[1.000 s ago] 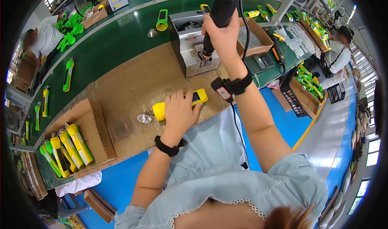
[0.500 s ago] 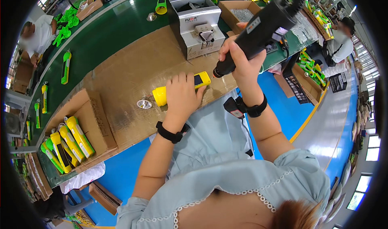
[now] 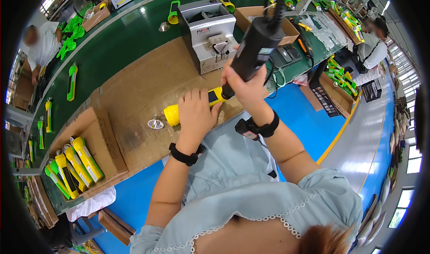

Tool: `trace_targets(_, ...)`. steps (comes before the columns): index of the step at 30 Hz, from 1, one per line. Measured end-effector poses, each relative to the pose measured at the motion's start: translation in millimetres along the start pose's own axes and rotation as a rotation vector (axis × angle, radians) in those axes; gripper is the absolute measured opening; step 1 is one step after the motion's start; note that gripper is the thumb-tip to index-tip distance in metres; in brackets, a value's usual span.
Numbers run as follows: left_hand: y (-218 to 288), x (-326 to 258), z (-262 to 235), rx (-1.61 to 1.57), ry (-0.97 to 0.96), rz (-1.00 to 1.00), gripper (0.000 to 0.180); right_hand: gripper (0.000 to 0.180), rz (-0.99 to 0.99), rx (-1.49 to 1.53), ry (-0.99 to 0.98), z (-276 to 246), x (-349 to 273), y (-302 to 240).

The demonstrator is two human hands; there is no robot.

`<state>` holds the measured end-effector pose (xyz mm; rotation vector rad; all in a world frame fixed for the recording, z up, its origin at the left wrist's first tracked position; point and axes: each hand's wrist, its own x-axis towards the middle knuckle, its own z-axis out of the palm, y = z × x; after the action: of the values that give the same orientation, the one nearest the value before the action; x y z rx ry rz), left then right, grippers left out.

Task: Using an electric screwdriver and a screw feeder to assemble components of solar-powered flashlights on an assembly line.

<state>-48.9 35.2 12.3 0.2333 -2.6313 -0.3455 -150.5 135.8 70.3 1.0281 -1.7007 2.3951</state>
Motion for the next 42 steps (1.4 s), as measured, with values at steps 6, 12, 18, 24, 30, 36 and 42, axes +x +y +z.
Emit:
trace_targets(6,-2,-1,2,0.104,-0.014,-0.015,0.043,0.054,0.099,-0.036,0.024,6,-5,6)
trace_targets(12,-5,2,4,0.042,-0.043,-0.020,0.045,0.051,0.091,-0.025,-0.051,9,-1,5)
trace_targets(18,-10,16,-1,-0.119,-0.082,-0.023,0.041,0.051,-0.258,0.079,0.001,5,46,-24)
trace_targets(24,-10,12,-5,-0.256,-0.001,-0.077,0.039,0.032,-0.367,0.082,0.039,22,117,0)
trace_targets(30,-14,11,-5,-0.248,-0.009,-0.072,0.039,0.027,-0.236,-0.043,-0.029,27,125,10)
trace_targets(36,-14,8,0,-0.289,0.061,-0.046,0.040,0.041,-0.128,-0.084,-0.069,20,91,-5)
trace_targets(42,-14,8,1,-0.284,0.051,-0.055,0.040,0.047,-0.081,0.021,-0.054,14,41,-11)
